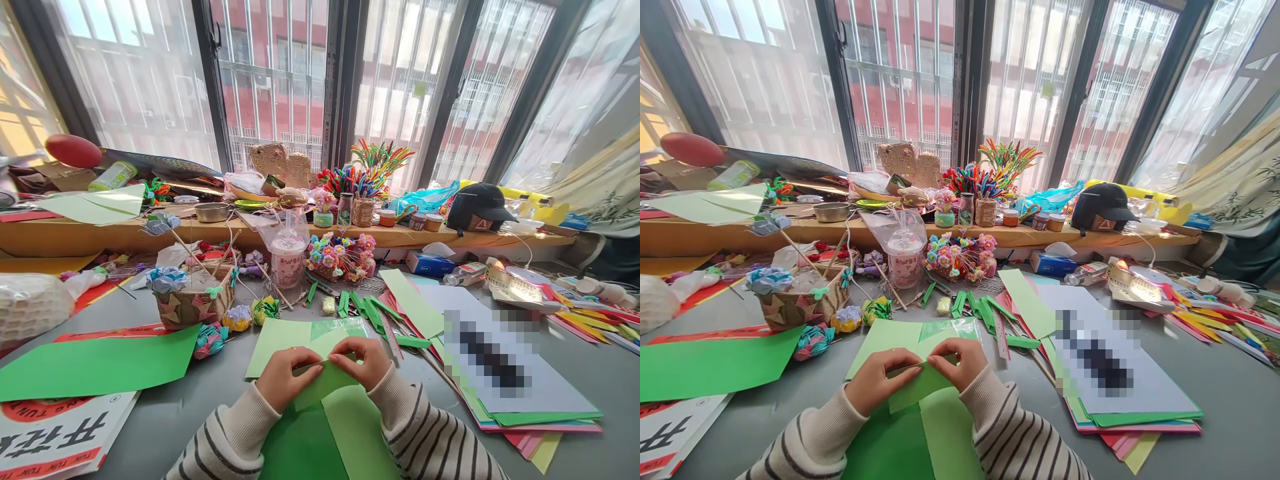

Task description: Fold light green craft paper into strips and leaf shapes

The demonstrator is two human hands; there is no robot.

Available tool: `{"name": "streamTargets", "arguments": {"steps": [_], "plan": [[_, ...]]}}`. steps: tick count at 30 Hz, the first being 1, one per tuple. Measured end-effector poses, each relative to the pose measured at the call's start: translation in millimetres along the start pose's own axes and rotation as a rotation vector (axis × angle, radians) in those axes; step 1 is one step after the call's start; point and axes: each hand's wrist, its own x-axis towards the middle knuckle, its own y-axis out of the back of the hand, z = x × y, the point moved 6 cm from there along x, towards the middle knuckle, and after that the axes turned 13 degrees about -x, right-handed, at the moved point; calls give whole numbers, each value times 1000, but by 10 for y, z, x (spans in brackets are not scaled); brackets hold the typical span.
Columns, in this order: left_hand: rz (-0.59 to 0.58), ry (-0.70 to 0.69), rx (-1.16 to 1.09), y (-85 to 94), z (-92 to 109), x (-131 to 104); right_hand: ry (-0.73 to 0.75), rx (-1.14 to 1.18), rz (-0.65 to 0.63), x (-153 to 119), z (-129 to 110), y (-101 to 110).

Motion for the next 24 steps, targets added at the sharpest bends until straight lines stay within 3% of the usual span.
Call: {"name": "streamTargets", "arguments": {"steps": [5,13,19,22,24], "plan": [[13,-64,77,14,77,-6,12,-33,-87,-13,-8,-64],[12,33,71,204,-32,-1,-120,145,-189,7,211,66],[-7,99,50,275,-41,-8,-148,158,-25,27,263,286],[-60,65,-4,174,-12,-1,-73,94,-99,2,124,129],[-3,74,-123,165,-32,12,-60,40,-150,-14,71,14]]}}
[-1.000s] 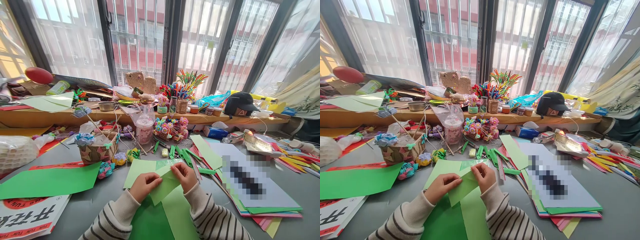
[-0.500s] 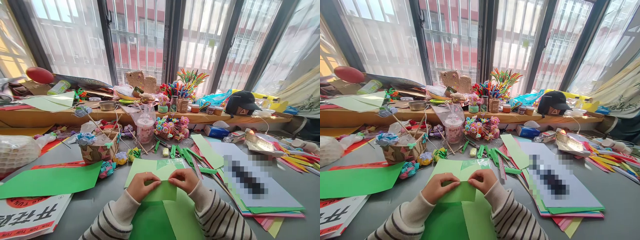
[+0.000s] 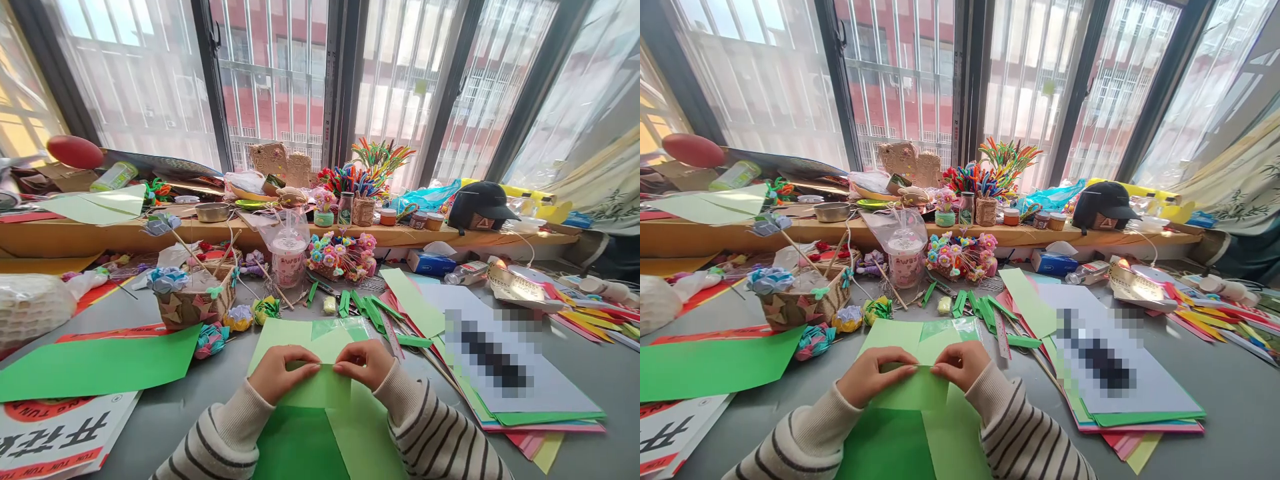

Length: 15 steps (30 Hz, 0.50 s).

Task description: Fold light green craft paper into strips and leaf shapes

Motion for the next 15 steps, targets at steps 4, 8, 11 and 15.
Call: {"name": "streamTargets", "arguments": {"steps": [4,8,11,15], "plan": [[242,175,-508,43,-201,7,-146,186,173,5,97,32],[302,323,-726,-122,-316,-8,-215,396,287,-6,170,68],[343,315,-749,-174,-296,-20,-231,471,283,-9,173,27],[388,281,-720,-104,-279,-36,-284,466,114,5,184,-111]]}}
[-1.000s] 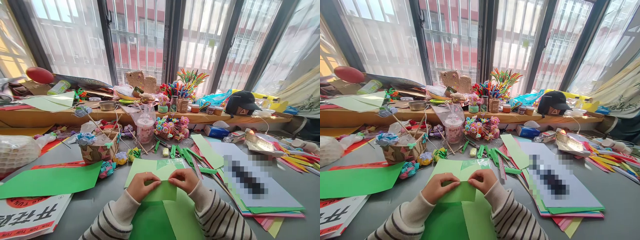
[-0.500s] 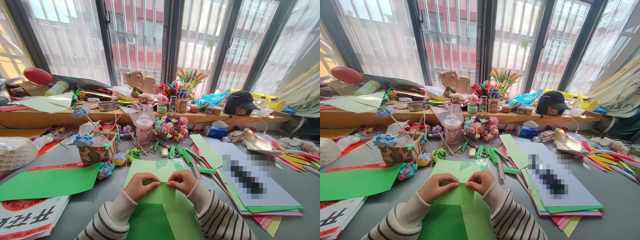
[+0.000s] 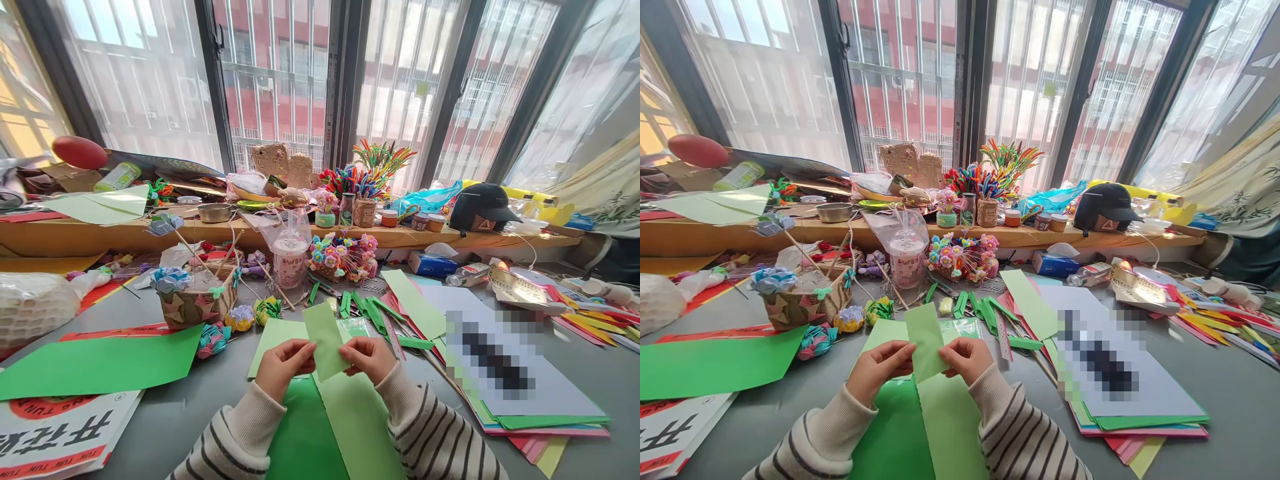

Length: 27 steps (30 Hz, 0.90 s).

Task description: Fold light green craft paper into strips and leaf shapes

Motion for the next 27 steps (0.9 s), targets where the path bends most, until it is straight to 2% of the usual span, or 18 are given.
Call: {"name": "streamTargets", "arguments": {"steps": [2,6,9,15,22,24,27], "plan": [[-9,-10,13,17,4,10,-30,-29,-40,5,33,-30],[-61,-22,77,-10,-67,31,-11,-21,34,14,50,0],[-56,-36,136,-4,-115,47,1,-26,37,18,58,-7],[-46,34,184,36,-156,65,-36,-64,-101,24,101,-78],[-57,19,120,33,-113,76,-38,-149,-191,-31,71,-130],[-63,58,147,34,-122,69,-5,-178,-174,-34,30,-109],[-114,122,217,3,-146,35,54,-139,-70,-15,-34,-23]]}}
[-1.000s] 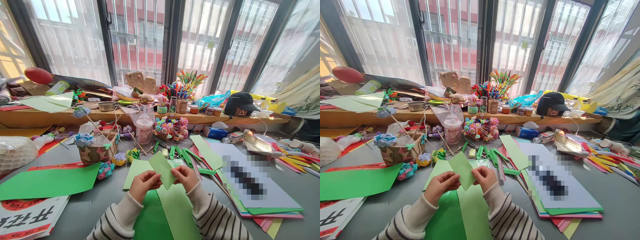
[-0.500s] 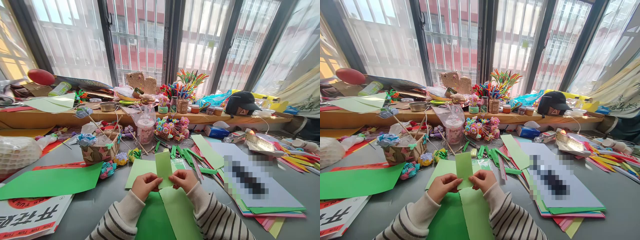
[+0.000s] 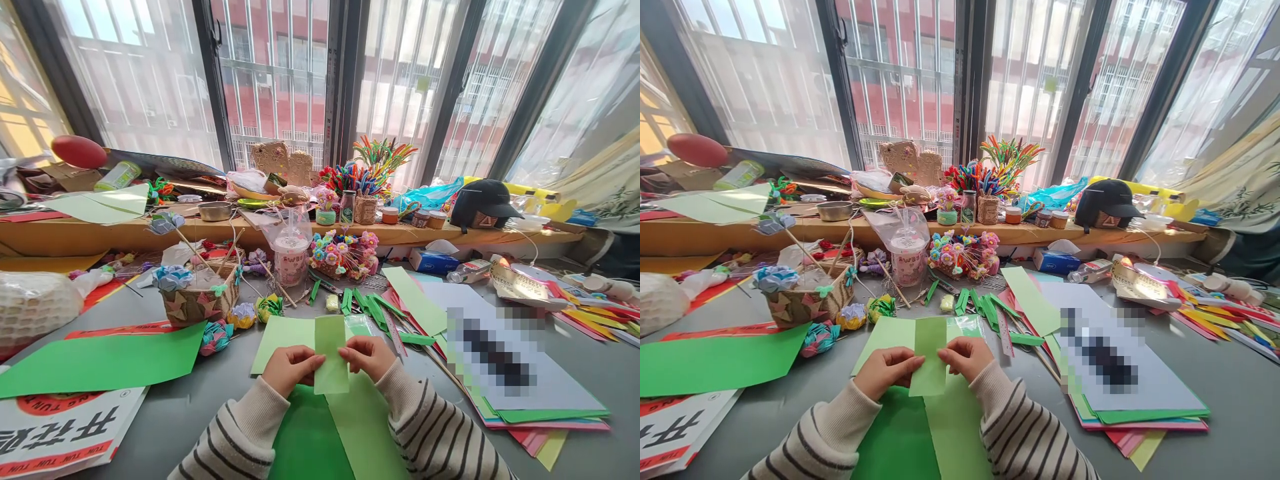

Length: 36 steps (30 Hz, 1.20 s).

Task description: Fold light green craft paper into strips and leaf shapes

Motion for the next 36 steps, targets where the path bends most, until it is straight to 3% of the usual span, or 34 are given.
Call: {"name": "streamTargets", "arguments": {"steps": [4,10,14,17,21,25,29,32,36], "plan": [[-115,48,76,-81,-24,-34,17,-18,60,16,-8,57],[-126,-2,96,-72,-41,-3,72,-174,85,11,-35,67],[-214,-34,135,-114,-16,-25,84,-228,147,-4,-40,117],[-196,-286,182,-107,186,-81,217,-407,194,-40,-166,137],[-119,-614,494,-141,409,-202,521,-718,262,-134,-459,83],[-32,-916,832,-231,499,-312,700,-837,377,-214,-604,26],[82,-1209,1088,-286,491,-411,779,-897,473,-262,-608,-42],[108,-1321,1167,-293,461,-449,814,-930,507,-278,-603,-78],[111,-1355,1140,-235,465,-463,819,-961,547,-269,-586,-37]]}}
